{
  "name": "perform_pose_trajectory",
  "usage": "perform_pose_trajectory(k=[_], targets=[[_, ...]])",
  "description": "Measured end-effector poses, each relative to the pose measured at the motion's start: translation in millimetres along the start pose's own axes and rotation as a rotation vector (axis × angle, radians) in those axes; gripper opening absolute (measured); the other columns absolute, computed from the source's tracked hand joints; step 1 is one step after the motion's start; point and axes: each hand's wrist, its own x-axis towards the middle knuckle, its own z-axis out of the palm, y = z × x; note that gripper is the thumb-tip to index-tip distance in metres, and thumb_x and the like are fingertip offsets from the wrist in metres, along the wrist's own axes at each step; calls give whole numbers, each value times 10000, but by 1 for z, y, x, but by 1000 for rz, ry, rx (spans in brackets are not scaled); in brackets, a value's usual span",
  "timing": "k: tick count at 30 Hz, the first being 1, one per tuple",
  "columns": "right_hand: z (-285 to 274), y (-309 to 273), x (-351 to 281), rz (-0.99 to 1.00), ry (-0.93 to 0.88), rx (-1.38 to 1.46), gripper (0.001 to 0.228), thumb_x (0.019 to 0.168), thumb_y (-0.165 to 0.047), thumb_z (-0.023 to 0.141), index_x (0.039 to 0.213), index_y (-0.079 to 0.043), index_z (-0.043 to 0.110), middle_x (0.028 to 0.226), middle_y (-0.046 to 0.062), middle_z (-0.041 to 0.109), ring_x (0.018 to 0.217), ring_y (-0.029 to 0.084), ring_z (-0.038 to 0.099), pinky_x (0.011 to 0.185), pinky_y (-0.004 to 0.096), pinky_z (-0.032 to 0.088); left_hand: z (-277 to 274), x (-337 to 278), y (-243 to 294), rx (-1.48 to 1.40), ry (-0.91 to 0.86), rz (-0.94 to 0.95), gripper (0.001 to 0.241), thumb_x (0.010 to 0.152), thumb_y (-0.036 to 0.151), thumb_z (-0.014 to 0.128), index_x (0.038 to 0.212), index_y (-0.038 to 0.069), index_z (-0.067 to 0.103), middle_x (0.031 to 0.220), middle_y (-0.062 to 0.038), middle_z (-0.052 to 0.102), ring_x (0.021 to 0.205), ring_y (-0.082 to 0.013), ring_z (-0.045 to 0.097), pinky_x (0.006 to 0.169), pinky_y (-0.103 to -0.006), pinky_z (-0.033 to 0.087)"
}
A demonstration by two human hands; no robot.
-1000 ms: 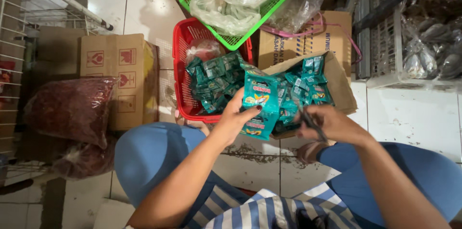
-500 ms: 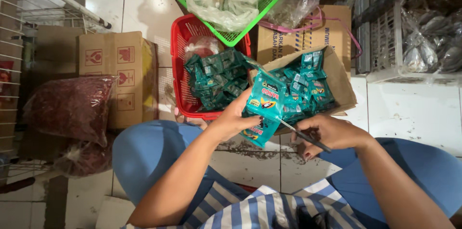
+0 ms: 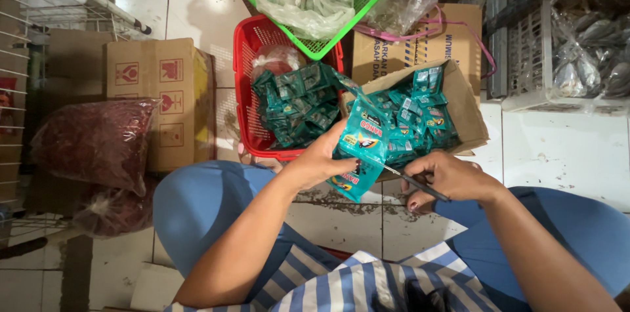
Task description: The person uses shears to cut open small blue sauce packets, separating them and placing them into a cardboard box while sitting on the floor of a grocery store area.
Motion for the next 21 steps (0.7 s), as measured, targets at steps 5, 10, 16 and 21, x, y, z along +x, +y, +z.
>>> perform_pose_trajectory(k=[5,10,16,21], targets=[[7,-2,4,-23,24,-42,356,635,-126,945,910,-14,746,705,38,742,655,68,657,578,268,528,3,1,-1,118,-28,-21,924,836,-37,710,1634,70,257,1511,-67,484,1352,-147,457,1147,-313,365],[6,3,5,-47,34,-69,315,667,-154,954,841,11,749,658,38,703,613,75,604,549,278,475,3,1,0,145,-57,-17,947,818,-21,742,1628,56,257,1508,-80,491,1353,-156,465,1154,-321,365],[14,10,11,-167,63,-97,335,668,-168,971,811,12,727,640,-4,638,610,44,540,525,260,449,7,4,-9,150,-93,-25,936,833,16,775,1623,45,273,1512,-84,501,1372,-157,465,1172,-328,366],[12,6,7,-158,67,-23,296,679,-142,960,817,27,760,618,3,643,580,57,550,507,274,443,15,1,7,325,-18,-55,935,822,42,800,1608,45,293,1461,-102,555,1333,-176,513,1153,-336,387]])
